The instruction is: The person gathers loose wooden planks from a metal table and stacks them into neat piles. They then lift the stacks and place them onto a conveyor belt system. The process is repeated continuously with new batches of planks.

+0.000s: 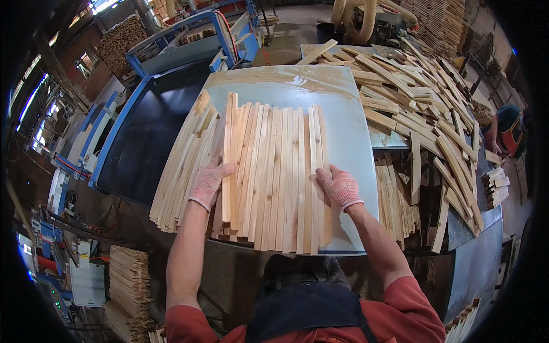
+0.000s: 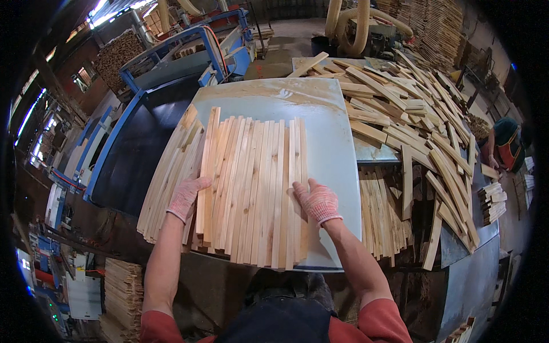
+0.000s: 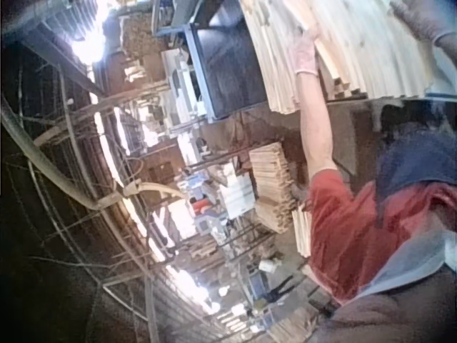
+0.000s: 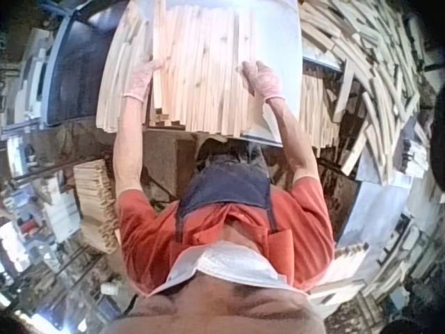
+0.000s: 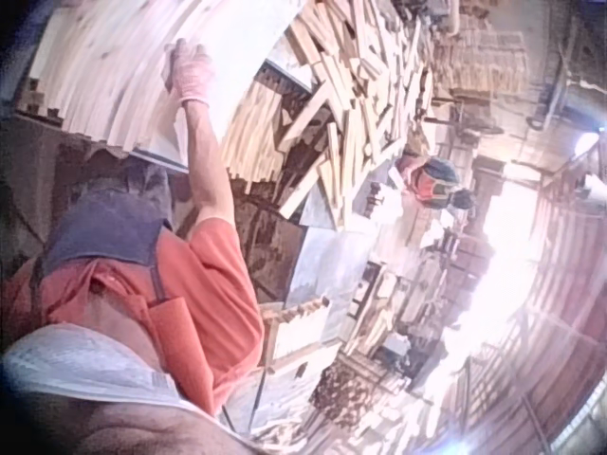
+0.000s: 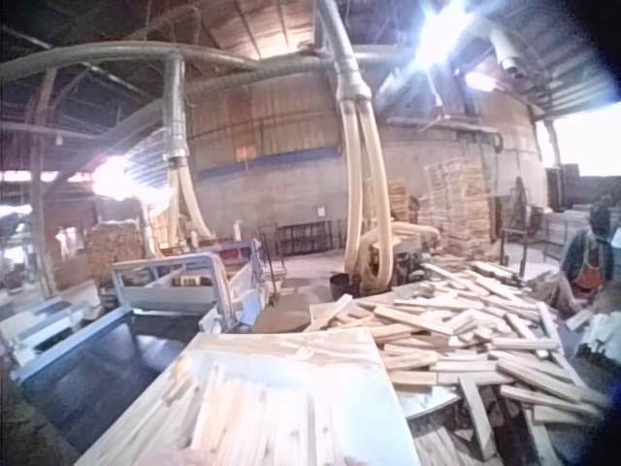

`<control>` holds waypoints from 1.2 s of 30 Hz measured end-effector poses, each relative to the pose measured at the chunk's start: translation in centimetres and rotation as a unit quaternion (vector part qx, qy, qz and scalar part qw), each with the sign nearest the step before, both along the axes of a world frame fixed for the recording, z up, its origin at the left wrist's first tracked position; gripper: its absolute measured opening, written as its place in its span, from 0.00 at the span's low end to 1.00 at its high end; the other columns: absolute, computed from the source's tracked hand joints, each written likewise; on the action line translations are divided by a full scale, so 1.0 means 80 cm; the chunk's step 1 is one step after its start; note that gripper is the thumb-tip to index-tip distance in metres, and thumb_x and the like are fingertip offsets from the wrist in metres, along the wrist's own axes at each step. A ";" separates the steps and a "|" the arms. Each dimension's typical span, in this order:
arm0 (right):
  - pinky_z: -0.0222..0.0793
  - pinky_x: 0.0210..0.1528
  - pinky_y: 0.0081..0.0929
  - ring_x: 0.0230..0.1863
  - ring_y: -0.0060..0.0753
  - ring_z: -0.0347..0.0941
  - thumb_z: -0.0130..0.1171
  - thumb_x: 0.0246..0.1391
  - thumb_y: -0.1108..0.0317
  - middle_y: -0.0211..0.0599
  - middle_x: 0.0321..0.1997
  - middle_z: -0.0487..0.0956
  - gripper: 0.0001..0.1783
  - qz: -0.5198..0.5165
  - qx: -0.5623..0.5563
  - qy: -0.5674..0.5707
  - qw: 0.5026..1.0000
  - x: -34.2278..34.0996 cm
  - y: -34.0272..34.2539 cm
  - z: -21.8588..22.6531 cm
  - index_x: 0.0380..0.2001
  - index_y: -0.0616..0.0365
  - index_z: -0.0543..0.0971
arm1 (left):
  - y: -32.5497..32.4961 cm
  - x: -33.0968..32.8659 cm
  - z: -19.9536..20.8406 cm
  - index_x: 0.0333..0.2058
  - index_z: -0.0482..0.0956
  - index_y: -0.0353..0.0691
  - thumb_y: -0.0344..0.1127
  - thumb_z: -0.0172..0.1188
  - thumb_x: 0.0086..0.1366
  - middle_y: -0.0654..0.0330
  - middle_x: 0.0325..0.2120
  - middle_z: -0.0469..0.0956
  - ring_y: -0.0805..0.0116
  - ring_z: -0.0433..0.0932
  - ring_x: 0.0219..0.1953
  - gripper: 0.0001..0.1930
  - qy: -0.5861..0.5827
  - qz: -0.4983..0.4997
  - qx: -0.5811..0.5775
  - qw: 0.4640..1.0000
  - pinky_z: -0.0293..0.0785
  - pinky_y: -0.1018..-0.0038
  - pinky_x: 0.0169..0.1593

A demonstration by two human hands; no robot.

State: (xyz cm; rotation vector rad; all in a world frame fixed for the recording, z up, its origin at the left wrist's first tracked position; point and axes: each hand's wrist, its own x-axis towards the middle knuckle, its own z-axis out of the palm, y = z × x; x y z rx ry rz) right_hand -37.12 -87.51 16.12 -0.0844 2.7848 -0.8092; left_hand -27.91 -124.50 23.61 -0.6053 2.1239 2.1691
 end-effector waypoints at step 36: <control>0.76 0.31 0.27 0.32 0.24 0.77 0.73 0.53 0.50 0.34 0.33 0.82 0.30 -0.193 -0.475 0.037 0.858 0.181 0.246 0.102 0.49 0.65 0.82 | 0.272 -0.015 0.004 0.80 0.55 0.37 0.34 0.69 0.66 0.47 0.78 0.61 0.49 0.61 0.79 0.48 0.212 -0.250 -0.235 0.915 0.55 0.58 0.81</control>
